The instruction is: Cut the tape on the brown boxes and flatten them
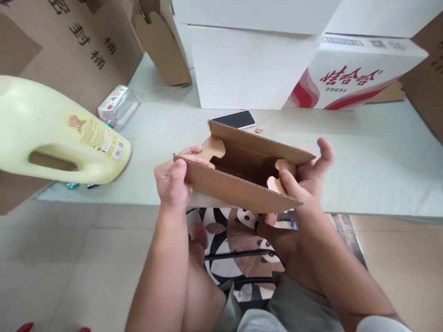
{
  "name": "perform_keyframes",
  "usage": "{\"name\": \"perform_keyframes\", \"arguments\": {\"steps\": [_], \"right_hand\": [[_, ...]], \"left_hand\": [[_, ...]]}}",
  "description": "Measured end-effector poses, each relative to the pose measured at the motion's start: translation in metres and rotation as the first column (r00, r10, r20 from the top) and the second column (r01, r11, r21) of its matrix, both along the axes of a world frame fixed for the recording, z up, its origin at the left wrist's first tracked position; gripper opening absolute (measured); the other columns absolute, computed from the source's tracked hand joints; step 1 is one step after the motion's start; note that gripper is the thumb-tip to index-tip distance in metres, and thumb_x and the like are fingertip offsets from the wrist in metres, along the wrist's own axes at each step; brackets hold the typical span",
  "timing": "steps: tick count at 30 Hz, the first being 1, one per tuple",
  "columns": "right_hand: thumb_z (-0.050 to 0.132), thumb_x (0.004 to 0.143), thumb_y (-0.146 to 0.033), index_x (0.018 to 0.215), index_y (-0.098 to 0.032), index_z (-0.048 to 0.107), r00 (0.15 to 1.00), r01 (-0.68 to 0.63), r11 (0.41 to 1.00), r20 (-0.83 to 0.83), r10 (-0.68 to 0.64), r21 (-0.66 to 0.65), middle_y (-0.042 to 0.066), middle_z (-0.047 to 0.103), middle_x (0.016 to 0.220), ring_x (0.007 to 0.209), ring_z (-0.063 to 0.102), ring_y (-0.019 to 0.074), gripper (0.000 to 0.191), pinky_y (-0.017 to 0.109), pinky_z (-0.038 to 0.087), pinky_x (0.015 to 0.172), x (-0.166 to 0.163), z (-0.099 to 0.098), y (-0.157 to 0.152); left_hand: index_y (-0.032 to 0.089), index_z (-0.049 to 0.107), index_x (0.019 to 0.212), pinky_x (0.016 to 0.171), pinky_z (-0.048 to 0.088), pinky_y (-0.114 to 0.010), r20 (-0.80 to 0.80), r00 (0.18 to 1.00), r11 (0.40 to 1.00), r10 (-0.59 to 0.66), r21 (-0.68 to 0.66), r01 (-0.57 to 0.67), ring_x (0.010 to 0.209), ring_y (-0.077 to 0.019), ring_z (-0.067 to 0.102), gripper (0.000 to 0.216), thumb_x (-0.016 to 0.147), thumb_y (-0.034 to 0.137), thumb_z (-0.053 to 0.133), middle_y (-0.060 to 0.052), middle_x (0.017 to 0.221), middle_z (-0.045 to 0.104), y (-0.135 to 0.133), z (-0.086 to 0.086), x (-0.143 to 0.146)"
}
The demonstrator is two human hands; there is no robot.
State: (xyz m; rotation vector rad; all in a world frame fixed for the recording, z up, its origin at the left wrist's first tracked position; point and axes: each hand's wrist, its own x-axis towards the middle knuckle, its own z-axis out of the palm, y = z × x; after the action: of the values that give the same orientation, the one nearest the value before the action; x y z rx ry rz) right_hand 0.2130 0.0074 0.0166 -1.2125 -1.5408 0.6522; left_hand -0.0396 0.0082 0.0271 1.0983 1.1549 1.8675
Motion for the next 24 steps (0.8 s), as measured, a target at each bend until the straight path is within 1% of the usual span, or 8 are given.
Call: {"name": "perform_keyframes", "arguments": {"steps": [3, 6, 8, 11, 14, 18, 21, 24], "right_hand": [[0.060, 0.087, -0.043, 0.123, -0.034, 0.043, 0.987, 0.109, 0.994, -0.119, -0.106, 0.020, 0.007, 0.061, 0.111, 0.100, 0.067, 0.0261, 0.041, 0.045, 0.058, 0.088, 0.004, -0.001, 0.000], [0.056, 0.090, -0.045, 0.116, -0.032, 0.047, 0.964, 0.232, 0.972, -0.125, -0.234, -0.029, 0.005, 0.060, 0.101, 0.089, 0.067, 0.0216, 0.030, 0.039, 0.058, 0.079, 0.009, -0.003, 0.001], [0.055, 0.092, -0.044, 0.117, -0.033, 0.047, 0.954, 0.259, 0.964, -0.142, -0.266, -0.067, 0.005, 0.061, 0.102, 0.089, 0.067, 0.0209, 0.028, 0.037, 0.058, 0.077, 0.011, -0.003, 0.002], [0.056, 0.091, -0.040, 0.117, -0.033, 0.048, 0.952, 0.215, 0.973, -0.201, -0.229, -0.086, 0.005, 0.062, 0.109, 0.095, 0.066, 0.0213, 0.028, 0.037, 0.057, 0.080, 0.014, -0.004, 0.002], [0.059, 0.087, -0.039, 0.119, -0.035, 0.049, 0.949, 0.168, 0.983, -0.258, -0.180, -0.070, 0.005, 0.062, 0.112, 0.097, 0.065, 0.0223, 0.034, 0.039, 0.057, 0.081, 0.017, -0.008, 0.000], [0.046, 0.091, -0.054, 0.100, -0.031, 0.058, 0.950, 0.119, 0.989, -0.300, -0.088, 0.087, 0.008, 0.061, 0.113, 0.113, 0.063, 0.0280, 0.028, 0.050, 0.054, 0.099, 0.021, -0.016, 0.000], [0.034, 0.094, -0.060, 0.085, -0.028, 0.061, 0.974, 0.106, 0.985, -0.214, -0.075, 0.136, 0.009, 0.060, 0.111, 0.114, 0.062, 0.0292, 0.043, 0.054, 0.052, 0.103, 0.023, -0.017, 0.001], [0.038, 0.096, -0.054, 0.079, -0.027, 0.062, 0.988, 0.114, 0.988, -0.120, -0.101, 0.107, 0.009, 0.060, 0.113, 0.116, 0.062, 0.0290, 0.041, 0.055, 0.048, 0.108, 0.023, -0.014, 0.000]], "left_hand": [[0.018, 0.076, 0.063, 0.093, 0.059, -0.037, -0.002, 1.000, 0.998, 0.002, -0.057, -0.002, 0.100, -0.0280, 0.073, 0.050, 0.079, 0.066, 0.075, -0.009, 0.071, 0.072, 0.007, -0.002, 0.008], [0.019, 0.077, 0.079, 0.096, 0.057, -0.034, -0.039, 0.999, 0.998, -0.002, -0.070, 0.000, 0.101, -0.0248, 0.072, 0.046, 0.076, 0.064, 0.079, -0.008, 0.083, 0.073, 0.014, -0.003, 0.021], [0.021, 0.076, 0.090, 0.098, 0.056, -0.035, -0.054, 0.998, 0.999, -0.024, -0.035, 0.022, 0.102, -0.0229, 0.072, 0.042, 0.077, 0.061, 0.081, -0.006, 0.089, 0.074, 0.016, -0.002, 0.030], [0.024, 0.073, 0.106, 0.102, 0.055, -0.036, -0.090, 0.995, 0.999, -0.054, 0.003, 0.054, 0.105, -0.0215, 0.071, 0.038, 0.083, 0.054, 0.079, -0.005, 0.099, 0.075, 0.018, 0.000, 0.038], [0.026, 0.070, 0.117, 0.113, 0.050, -0.040, -0.171, 0.984, 0.998, -0.056, 0.026, 0.062, 0.119, -0.0238, 0.068, 0.043, 0.084, 0.052, 0.078, -0.007, 0.117, 0.072, 0.019, -0.003, 0.038], [0.031, 0.064, 0.127, 0.127, 0.036, -0.050, -0.234, 0.971, 0.996, -0.051, 0.061, 0.067, 0.146, -0.0311, 0.051, 0.061, 0.075, 0.056, 0.086, -0.007, 0.147, 0.059, 0.022, -0.014, 0.028], [0.033, 0.066, 0.129, 0.129, 0.034, -0.052, -0.226, 0.969, 0.993, -0.096, 0.047, 0.110, 0.150, -0.0328, 0.047, 0.059, 0.077, 0.053, 0.085, -0.006, 0.154, 0.054, 0.021, -0.019, 0.022], [0.030, 0.073, 0.123, 0.128, 0.036, -0.050, -0.257, 0.959, 0.993, -0.117, -0.002, 0.121, 0.147, -0.0314, 0.051, 0.045, 0.083, 0.048, 0.081, -0.006, 0.149, 0.061, 0.018, -0.017, 0.023]]}}
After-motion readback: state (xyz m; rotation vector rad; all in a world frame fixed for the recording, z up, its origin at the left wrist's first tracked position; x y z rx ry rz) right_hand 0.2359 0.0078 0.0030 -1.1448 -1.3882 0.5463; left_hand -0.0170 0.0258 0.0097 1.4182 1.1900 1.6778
